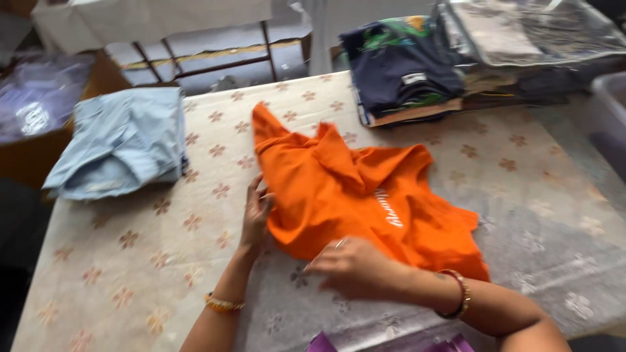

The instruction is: Folding various t-shirts and shirts on a table and sorting them into a bin.

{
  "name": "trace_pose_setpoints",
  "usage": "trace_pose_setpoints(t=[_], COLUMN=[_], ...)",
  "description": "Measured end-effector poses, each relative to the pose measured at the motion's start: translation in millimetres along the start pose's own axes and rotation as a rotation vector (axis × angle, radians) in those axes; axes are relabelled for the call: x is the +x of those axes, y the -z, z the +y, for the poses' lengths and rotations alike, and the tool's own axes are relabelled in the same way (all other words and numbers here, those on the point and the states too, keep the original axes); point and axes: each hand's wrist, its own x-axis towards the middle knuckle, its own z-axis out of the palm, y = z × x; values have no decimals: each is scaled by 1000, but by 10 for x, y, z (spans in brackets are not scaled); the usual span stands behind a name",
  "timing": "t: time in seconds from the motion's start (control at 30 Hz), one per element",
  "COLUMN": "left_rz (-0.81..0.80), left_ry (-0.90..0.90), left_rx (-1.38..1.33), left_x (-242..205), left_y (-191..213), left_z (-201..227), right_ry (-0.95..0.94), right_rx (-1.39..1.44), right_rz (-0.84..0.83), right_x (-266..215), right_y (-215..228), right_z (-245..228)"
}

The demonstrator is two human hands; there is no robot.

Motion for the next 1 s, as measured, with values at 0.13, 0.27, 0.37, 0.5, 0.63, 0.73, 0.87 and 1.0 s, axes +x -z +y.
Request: trace_pose_setpoints(t=[0.13, 0.27, 0.37, 0.5, 0.63, 0.73, 0.87, 1.0], left_rz=[88, 27, 121, 99, 246, 117, -153, -239], left_ry=[115, 126, 109, 231, -595, -712, -405, 19], left_rx=[228, 19, 56, 1118, 1449, 1277, 891, 552], left_x=[-114, -94, -21, -52, -160, -295, -426, -398], left_y=[-278, -310, -126, -121, -391, -704, -1109, -1112], left_z=[653, 803, 856, 1359, 1086, 1064, 1359, 974], right_ry=[-161, -656, -1021, -1272, -1265, -1307, -879, -232], right_rx=[-110, -316, -376, -183, 30, 67, 17, -50], right_rz=[148, 284, 160, 60, 218, 243, 469, 442], right_x=[-116, -577, -805, -997, -1008, -942, -533, -80], right_y=[250, 537, 603, 606, 588, 577, 573, 232], right_z=[627, 1464, 1790, 1978, 2093, 1955, 1211, 8])
